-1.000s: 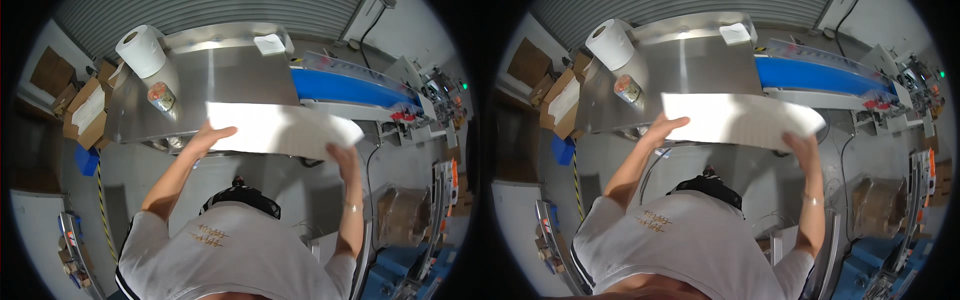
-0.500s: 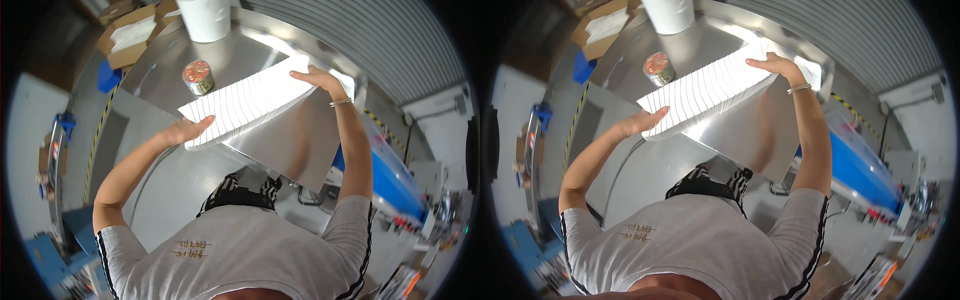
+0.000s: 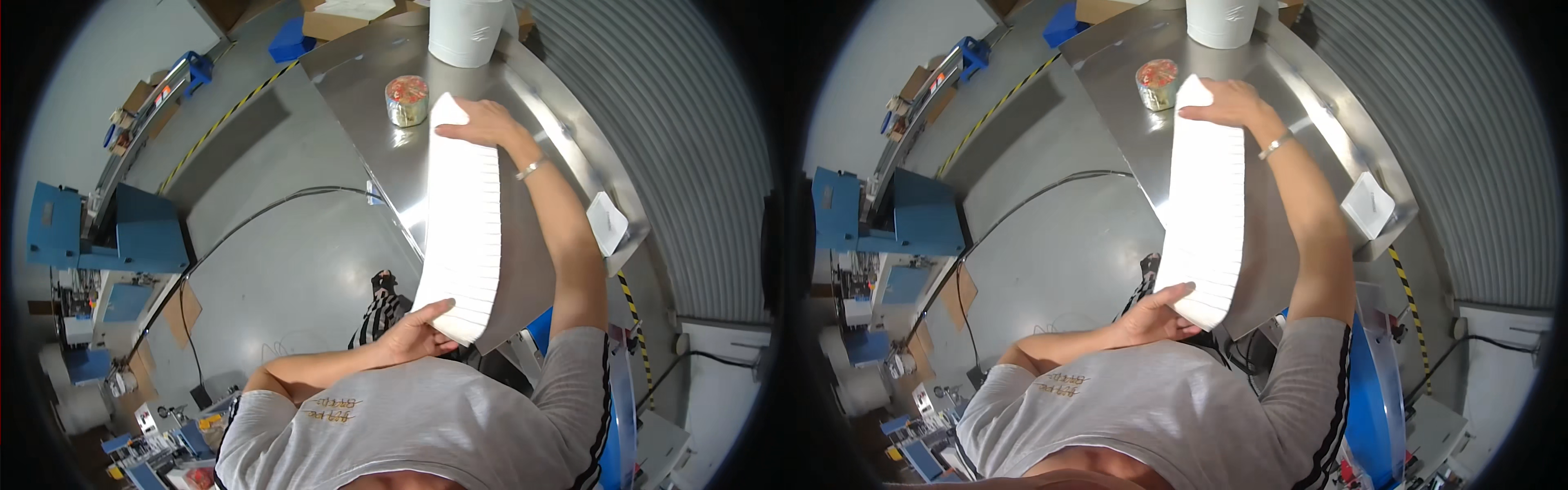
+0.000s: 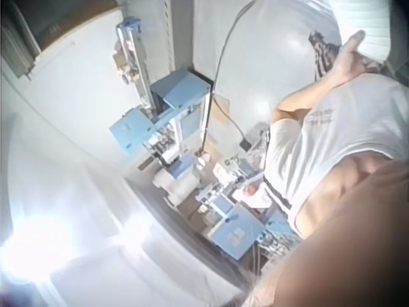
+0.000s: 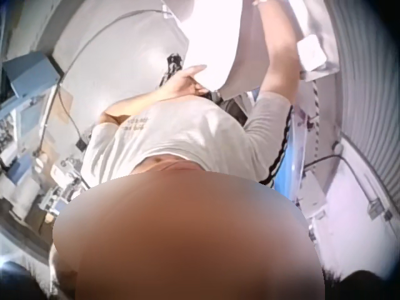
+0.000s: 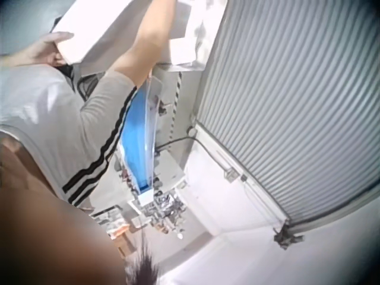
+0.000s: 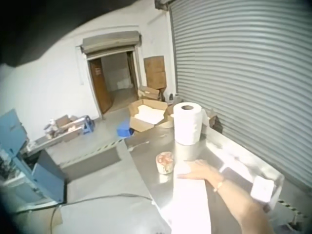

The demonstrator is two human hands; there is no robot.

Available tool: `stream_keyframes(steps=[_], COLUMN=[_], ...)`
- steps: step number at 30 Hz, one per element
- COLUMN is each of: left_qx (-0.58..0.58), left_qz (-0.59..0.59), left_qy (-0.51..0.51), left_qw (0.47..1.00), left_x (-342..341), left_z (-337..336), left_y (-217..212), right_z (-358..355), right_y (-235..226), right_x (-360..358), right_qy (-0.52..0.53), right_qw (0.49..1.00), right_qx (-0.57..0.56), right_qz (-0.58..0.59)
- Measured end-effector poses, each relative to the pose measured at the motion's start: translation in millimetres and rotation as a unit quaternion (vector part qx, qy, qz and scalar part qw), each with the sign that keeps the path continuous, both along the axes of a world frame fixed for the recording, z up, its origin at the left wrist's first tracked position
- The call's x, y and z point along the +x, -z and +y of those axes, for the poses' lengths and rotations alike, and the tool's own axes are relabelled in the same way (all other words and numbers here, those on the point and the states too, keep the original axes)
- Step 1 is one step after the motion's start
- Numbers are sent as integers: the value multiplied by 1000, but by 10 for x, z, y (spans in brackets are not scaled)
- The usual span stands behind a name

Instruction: Taking stacks of folded paper from a collection area and placing individual units onto a moving conveyor belt.

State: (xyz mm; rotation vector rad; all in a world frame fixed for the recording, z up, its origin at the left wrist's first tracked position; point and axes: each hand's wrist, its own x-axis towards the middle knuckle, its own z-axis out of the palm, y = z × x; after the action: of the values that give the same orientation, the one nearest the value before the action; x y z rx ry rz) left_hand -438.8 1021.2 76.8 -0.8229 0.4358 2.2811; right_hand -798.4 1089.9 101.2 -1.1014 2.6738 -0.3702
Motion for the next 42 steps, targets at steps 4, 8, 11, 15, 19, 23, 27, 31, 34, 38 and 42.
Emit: stream_keyframes(steps=[4,8,11,15,19,23,27,31,34,38,42], left_qx=[104,160,170,190,204,177,203,196,164,85,-565], left_qz=[13,18,28,0,27,17,54,46,75,139,717], left_qy=[-51,-61,-49,-32,-37,-44,-69,-67,-63,156,113], left_qw=[993,985,984,981,978,983,975,977,982,974,393], left_x=[194,235,255,370,448,398,223,70,27,17,143], left_z=[295,568,740,911,980,1010,967,910,910,849,853], left_y=[66,149,166,257,261,300,418,190,237,178,-92], right_z=[-384,-504,-465,-494,-394,74,1042,2300,2653,2324,2286], right_y=[25,-19,-55,-68,245,-147,-334,-265,150,648,930], right_x=[95,49,157,404,300,606,1241,2194,2771,3163,3318], right_qy=[-107,-146,-151,-163,-183,-98,99,167,179,293,361], right_qw=[994,985,988,984,944,918,951,984,952,875,833], right_qx=[-4,42,22,70,-145,-274,-254,-50,-165,-355,-405], right_qz=[10,78,13,10,234,269,145,-46,-185,-153,-110])
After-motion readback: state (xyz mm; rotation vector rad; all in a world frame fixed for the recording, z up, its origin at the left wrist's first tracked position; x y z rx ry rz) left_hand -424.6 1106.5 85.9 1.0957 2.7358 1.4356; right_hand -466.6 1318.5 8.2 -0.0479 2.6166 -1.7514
